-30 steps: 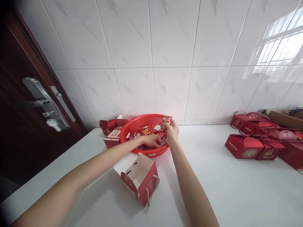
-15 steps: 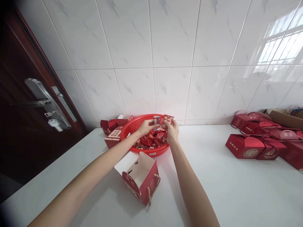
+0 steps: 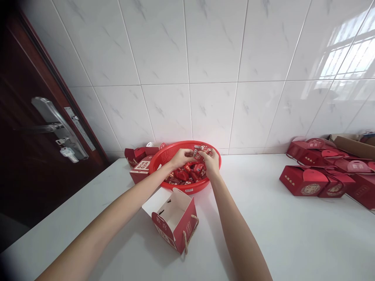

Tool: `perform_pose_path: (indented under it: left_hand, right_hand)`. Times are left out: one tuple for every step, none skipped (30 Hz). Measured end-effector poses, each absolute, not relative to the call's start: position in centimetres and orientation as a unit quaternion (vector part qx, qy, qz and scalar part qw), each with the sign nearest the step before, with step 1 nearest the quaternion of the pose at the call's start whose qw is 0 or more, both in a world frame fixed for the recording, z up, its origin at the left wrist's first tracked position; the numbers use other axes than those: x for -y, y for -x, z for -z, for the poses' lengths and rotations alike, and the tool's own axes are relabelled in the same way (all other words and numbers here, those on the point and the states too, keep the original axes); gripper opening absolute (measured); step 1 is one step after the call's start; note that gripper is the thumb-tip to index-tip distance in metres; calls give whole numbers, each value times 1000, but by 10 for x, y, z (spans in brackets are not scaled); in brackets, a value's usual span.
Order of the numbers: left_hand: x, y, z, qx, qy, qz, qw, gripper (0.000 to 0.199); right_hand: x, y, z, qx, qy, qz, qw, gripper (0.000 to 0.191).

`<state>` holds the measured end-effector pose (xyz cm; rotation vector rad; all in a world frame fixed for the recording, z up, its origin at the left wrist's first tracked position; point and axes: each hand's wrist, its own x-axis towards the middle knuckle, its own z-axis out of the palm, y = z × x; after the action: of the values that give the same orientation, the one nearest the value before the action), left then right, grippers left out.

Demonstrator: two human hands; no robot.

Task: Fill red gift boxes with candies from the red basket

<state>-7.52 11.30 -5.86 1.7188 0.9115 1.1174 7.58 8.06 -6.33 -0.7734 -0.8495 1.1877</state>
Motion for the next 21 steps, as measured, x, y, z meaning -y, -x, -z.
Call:
perform_pose_path:
  left_hand:
    - [-113, 75, 58, -362, -692, -444, 438, 45]
    - [-113, 75, 58, -358, -693, -441, 443, 45]
    - [-113, 75, 58, -355, -695, -437, 447, 44]
    - [-114, 75, 58, -356, -702, -429, 443, 42]
    - [-114, 76, 58, -364, -714, -415, 431, 38]
    - [-115, 77, 59, -375, -729, -396, 414, 33]
    - [-115, 79, 60, -389, -743, -373, 395, 27]
    - [-115, 80, 61, -404, -757, -347, 378, 21]
    - [-115, 82, 63, -418, -768, -321, 365, 17]
    - [-116, 84, 66, -430, -773, -298, 358, 14]
    - [-116, 86, 69, -439, -777, -277, 356, 15]
    - [-116, 88, 71, -449, -780, -257, 352, 17]
    - [-116, 89, 74, -458, -783, -240, 347, 21]
    - [-117, 89, 77, -466, -784, -226, 341, 23]
    - [-117, 90, 79, -473, -786, -215, 336, 26]
    - [-118, 89, 80, -479, -787, -207, 330, 29]
    - [-118, 89, 81, -483, -788, -200, 326, 31]
    - [-119, 89, 81, -485, -789, -193, 322, 33]
    - [-119, 89, 81, -487, -791, -185, 321, 34]
    - [-118, 88, 80, -488, -792, -176, 321, 34]
    - [-118, 88, 78, -489, -794, -167, 321, 33]
  right_hand:
    - [-81, -75, 64, 381, 342, -528, 677, 30]
    - [-81, -75, 64, 384, 339, -528, 678, 31]
    - [-81, -75, 64, 384, 335, -527, 680, 32]
    - [-81, -75, 64, 382, 332, -525, 684, 32]
    - [-82, -75, 64, 378, 330, -522, 690, 32]
    - [-82, -75, 64, 372, 329, -518, 696, 31]
    - [-83, -75, 65, 364, 329, -516, 702, 30]
    - [-84, -75, 65, 357, 330, -514, 707, 29]
    - [-85, -76, 66, 351, 330, -514, 710, 28]
    - [-85, -75, 66, 346, 330, -514, 712, 28]
    - [-86, -75, 66, 342, 330, -514, 714, 27]
    - [-86, -75, 67, 341, 328, -514, 716, 27]
    - [-86, -75, 67, 340, 326, -513, 718, 27]
    - [-86, -74, 67, 341, 325, -510, 720, 27]
    - [-86, -74, 67, 341, 323, -508, 722, 26]
    - [-86, -74, 67, 341, 323, -507, 723, 26]
    - [-85, -74, 66, 341, 323, -506, 724, 25]
    - [-85, -74, 66, 341, 324, -506, 724, 25]
    - [-85, -74, 66, 340, 325, -506, 723, 24]
    - [-85, -74, 65, 340, 327, -506, 722, 24]
    - [-84, -74, 65, 339, 329, -507, 721, 24]
